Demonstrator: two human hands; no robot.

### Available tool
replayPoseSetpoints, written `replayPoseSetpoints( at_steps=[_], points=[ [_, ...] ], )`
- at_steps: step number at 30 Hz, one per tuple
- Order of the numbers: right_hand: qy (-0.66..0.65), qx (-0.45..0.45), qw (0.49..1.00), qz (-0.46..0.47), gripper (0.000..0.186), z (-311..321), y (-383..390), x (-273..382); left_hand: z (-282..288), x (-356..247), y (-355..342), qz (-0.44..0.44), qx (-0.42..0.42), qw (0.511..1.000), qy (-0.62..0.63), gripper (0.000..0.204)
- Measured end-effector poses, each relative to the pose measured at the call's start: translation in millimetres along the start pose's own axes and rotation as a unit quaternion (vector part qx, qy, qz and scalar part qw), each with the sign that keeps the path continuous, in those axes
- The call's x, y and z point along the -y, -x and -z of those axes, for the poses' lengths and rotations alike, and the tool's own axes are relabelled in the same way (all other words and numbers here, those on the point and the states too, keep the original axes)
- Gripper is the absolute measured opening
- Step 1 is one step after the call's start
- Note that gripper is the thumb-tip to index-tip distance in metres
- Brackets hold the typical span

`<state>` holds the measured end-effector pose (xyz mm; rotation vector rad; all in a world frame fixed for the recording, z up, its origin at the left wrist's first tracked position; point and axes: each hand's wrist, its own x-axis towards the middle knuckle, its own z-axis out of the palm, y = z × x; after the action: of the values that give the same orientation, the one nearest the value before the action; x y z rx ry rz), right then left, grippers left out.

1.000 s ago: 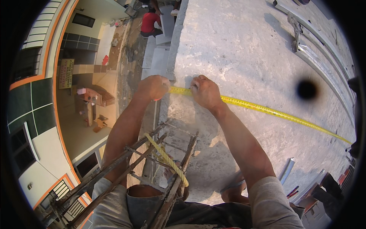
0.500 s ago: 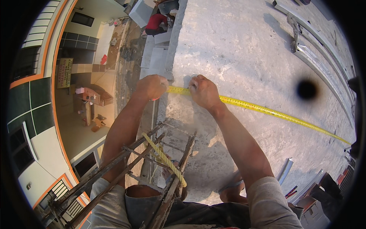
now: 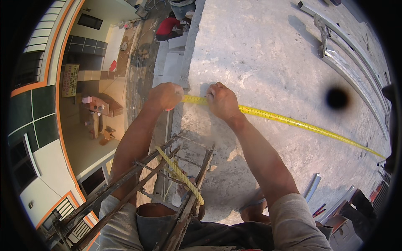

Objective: The person measures distances on a rooftop using a tape measure, then uses tin snips to cut a metal strip. The person handles the tape measure and metal strip, and cuts the strip into smaller pieces.

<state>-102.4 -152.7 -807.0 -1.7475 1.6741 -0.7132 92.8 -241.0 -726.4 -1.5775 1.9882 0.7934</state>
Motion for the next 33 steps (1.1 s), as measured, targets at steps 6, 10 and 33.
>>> replayPoseSetpoints(
  at_steps=[6, 10, 33],
  points=[
    [0.006, -0.035, 0.999, -0.033, 0.010, -4.3, 1.1, 6.0, 5.3, 2.6, 12.2, -0.017, 0.017, 1.000, 0.003, 0.025],
    [0.006, -0.066, 0.998, -0.018, 0.010, -0.7, 0.3, 8.6, 10.7, 3.3, 16.5, -0.022, 0.053, 0.998, 0.019, 0.025],
    [-0.001, -0.005, 1.000, 0.019, 0.008, 7.8, 11.0, 9.6, -26.3, 43.2, 9.6, -0.096, 0.210, 0.971, 0.059, 0.026]
  ],
)
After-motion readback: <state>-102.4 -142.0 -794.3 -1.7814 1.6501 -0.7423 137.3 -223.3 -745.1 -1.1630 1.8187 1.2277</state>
